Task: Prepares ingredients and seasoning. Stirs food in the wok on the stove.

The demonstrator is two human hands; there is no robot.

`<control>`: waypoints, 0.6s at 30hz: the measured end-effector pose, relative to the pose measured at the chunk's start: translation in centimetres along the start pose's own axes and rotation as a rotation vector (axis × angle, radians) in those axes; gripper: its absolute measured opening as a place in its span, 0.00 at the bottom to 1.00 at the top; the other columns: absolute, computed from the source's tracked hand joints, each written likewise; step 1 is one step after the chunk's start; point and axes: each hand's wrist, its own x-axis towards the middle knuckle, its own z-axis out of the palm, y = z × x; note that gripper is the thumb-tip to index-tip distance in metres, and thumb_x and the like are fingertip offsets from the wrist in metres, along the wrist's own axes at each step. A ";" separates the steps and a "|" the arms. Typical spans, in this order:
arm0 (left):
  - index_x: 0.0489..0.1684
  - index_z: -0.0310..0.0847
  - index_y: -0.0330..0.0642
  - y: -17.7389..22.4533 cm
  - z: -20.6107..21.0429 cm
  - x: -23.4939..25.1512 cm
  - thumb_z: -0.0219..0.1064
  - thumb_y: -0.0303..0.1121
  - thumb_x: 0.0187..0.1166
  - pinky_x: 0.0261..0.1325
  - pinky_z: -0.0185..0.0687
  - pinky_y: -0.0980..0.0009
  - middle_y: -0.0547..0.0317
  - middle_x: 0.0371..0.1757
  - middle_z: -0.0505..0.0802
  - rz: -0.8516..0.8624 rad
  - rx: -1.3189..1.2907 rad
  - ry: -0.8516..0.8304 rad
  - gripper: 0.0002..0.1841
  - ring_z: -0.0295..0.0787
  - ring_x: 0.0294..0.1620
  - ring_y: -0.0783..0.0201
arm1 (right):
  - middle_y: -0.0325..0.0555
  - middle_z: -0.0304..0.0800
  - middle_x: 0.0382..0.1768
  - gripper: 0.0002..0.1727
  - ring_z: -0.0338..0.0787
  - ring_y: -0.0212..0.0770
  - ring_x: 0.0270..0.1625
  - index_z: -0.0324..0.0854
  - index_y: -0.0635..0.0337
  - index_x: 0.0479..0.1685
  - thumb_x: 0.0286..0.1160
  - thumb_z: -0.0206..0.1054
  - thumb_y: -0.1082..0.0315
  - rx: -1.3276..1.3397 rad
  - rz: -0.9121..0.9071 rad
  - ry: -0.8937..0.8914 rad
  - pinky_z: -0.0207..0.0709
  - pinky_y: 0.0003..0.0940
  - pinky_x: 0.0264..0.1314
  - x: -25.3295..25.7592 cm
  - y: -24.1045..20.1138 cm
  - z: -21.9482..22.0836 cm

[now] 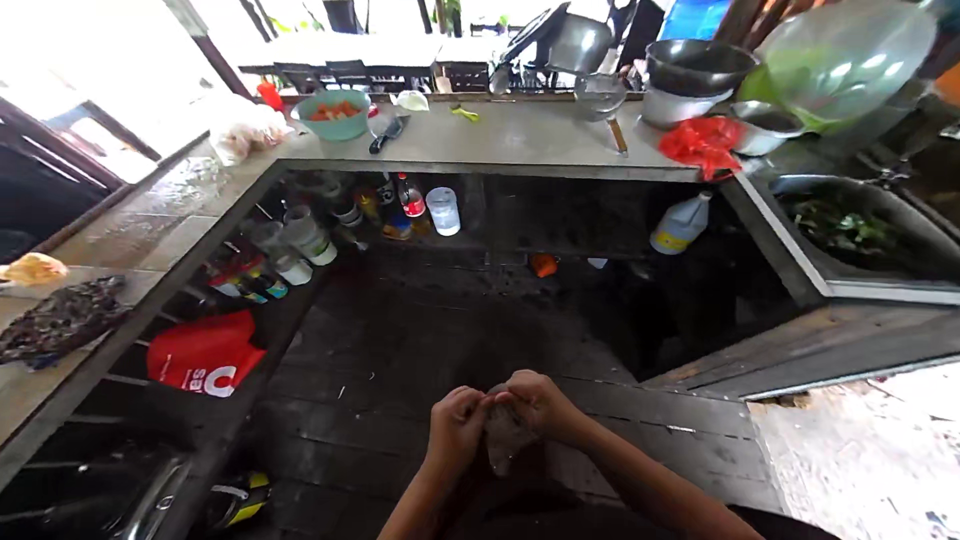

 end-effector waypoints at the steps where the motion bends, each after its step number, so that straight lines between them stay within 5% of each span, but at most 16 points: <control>1: 0.28 0.89 0.30 -1.3 -0.8 2.0 0.68 0.29 0.77 0.42 0.79 0.85 0.60 0.28 0.89 -0.041 -0.074 0.001 0.10 0.84 0.33 0.80 | 0.60 0.91 0.31 0.15 0.93 0.53 0.41 0.87 0.76 0.32 0.82 0.62 0.72 0.022 -0.003 -0.018 0.84 0.46 0.55 2.7 1.2 0.0; 7: 0.44 0.88 0.30 -9.0 -7.4 16.0 0.65 0.19 0.75 0.49 0.88 0.78 0.63 0.42 0.92 -0.205 -0.367 0.020 0.07 0.88 0.42 0.77 | 0.63 0.92 0.41 0.08 0.93 0.54 0.46 0.86 0.76 0.42 0.77 0.64 0.77 0.032 0.049 -0.034 0.85 0.46 0.57 19.8 6.1 0.4; 13: 0.38 0.89 0.41 -14.4 -10.9 28.4 0.60 0.21 0.80 0.49 0.88 0.77 0.74 0.37 0.94 -0.327 -0.636 0.252 0.10 0.90 0.40 0.80 | 0.57 0.89 0.41 0.09 0.89 0.37 0.43 0.82 0.76 0.46 0.81 0.59 0.77 0.160 0.126 0.106 0.84 0.29 0.51 35.3 9.9 0.5; 18: 0.36 0.84 0.41 -19.3 -13.7 37.9 0.53 0.22 0.84 0.47 0.87 0.77 0.74 0.33 0.91 -0.408 -0.587 0.402 0.13 0.88 0.37 0.79 | 0.56 0.89 0.40 0.09 0.87 0.33 0.40 0.81 0.77 0.48 0.81 0.60 0.78 0.255 0.164 -0.004 0.82 0.26 0.47 45.7 14.6 0.7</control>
